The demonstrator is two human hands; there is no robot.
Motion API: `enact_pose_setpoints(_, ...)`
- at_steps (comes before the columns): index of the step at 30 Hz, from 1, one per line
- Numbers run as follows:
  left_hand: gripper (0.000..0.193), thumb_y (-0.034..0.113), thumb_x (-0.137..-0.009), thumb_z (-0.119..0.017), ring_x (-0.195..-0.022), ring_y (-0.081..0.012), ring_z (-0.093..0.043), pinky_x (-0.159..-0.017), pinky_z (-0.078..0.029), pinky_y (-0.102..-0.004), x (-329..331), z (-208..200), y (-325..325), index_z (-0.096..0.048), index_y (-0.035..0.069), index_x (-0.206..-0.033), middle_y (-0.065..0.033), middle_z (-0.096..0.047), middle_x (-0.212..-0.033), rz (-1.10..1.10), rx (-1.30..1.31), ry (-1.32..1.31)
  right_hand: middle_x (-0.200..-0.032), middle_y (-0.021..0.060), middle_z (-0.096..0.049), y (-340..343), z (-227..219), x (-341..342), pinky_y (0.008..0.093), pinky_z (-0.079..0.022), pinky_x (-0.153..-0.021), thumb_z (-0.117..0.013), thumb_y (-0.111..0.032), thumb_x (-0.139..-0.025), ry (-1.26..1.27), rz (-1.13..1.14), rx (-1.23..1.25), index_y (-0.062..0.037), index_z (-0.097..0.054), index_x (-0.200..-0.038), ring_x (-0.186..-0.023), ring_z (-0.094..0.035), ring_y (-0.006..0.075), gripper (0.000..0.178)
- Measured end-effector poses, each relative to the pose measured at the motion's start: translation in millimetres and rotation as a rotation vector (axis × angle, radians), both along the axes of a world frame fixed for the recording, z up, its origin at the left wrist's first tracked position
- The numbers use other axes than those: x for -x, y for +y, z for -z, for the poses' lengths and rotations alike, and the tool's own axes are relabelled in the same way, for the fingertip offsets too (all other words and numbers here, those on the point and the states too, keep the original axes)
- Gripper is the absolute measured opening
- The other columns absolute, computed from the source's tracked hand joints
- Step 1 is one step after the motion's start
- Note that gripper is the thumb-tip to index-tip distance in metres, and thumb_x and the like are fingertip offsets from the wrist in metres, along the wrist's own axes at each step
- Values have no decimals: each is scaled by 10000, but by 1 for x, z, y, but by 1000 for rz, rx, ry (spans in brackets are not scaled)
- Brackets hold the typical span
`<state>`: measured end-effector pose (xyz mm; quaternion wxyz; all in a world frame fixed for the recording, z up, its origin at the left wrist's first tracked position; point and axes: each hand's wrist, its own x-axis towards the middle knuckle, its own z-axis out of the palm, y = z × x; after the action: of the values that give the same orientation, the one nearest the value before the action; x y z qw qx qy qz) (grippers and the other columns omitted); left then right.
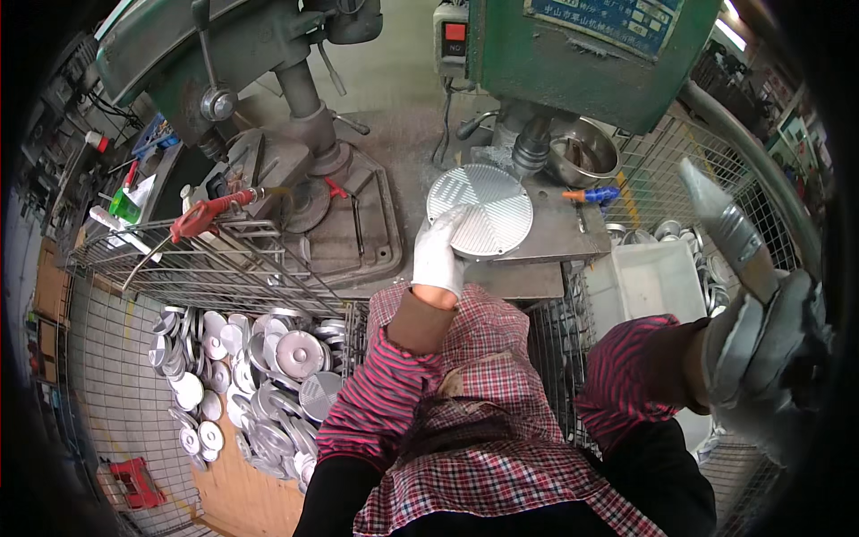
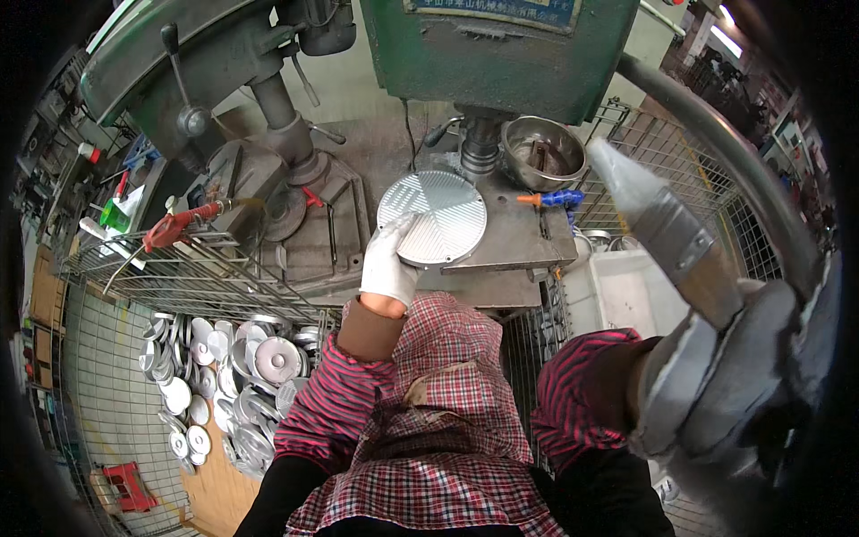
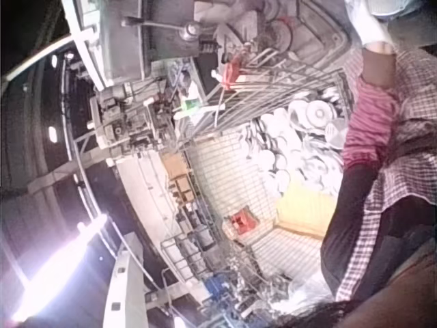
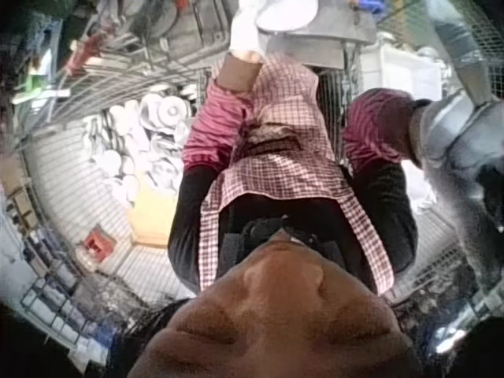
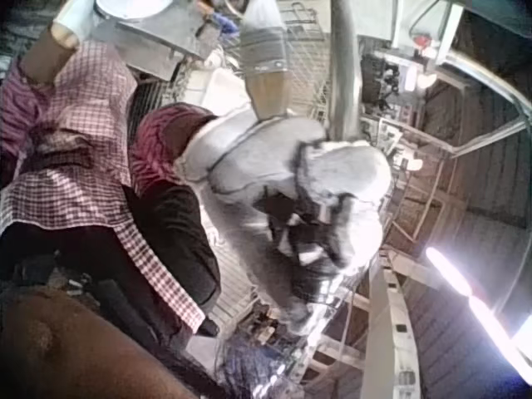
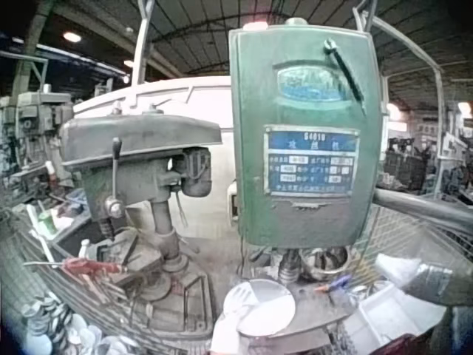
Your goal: The person inspects and sorts circular metal components by hand at a drill press station.
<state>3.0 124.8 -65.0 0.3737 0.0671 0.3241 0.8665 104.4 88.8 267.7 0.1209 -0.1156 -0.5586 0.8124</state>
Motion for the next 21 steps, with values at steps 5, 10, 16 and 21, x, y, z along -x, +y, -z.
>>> enact_pose_setpoints(5,264,112,-867,-562,-1055,-199,-561,-888,-460,-357,0,1,3,-565,10,-1111,-90,-601,-1106,-38,-68,-44,-969,210,-588,71,57,-106,282,-528,-558,-545,-323,-887,237,-7,-44,110,-460,-1145,-699,-611,177,512)
enact_pose_setpoints(10,264,114,-871,-557,-1029,-204,-576,-898,-452,-348,1,-2,4,-565,3,-1110,-87,-606,-1111,-59,-68,-14,-983,186,-591,111,88,-132,290,-524,-576,-558,-301,-890,519,-24,-89,87,-459,-1177,-711,-601,186,493)
enact_pose_setpoints(16,266,94,-863,-537,-1018,-221,-584,-888,-457,-329,5,-9,0,-573,-23,-1099,-121,-617,-1087,-30,-67,56,-1000,157,-594,170,137,-173,301,-519,-597,-573,-274,-893,818,-12,-114,58,-456,-1216,-727,-589,196,478)
enact_pose_setpoints(21,286,105,-866,-558,-981,-207,-600,-858,-472,-314,3,-14,-2,-576,-26,-1120,-113,-628,-1064,-57,-3,-91,-1023,102,-572,142,219,-63,212,-410,-452,-528,-273,-908,820,810,-124,0,-446,-1239,-609,-490,95,436)
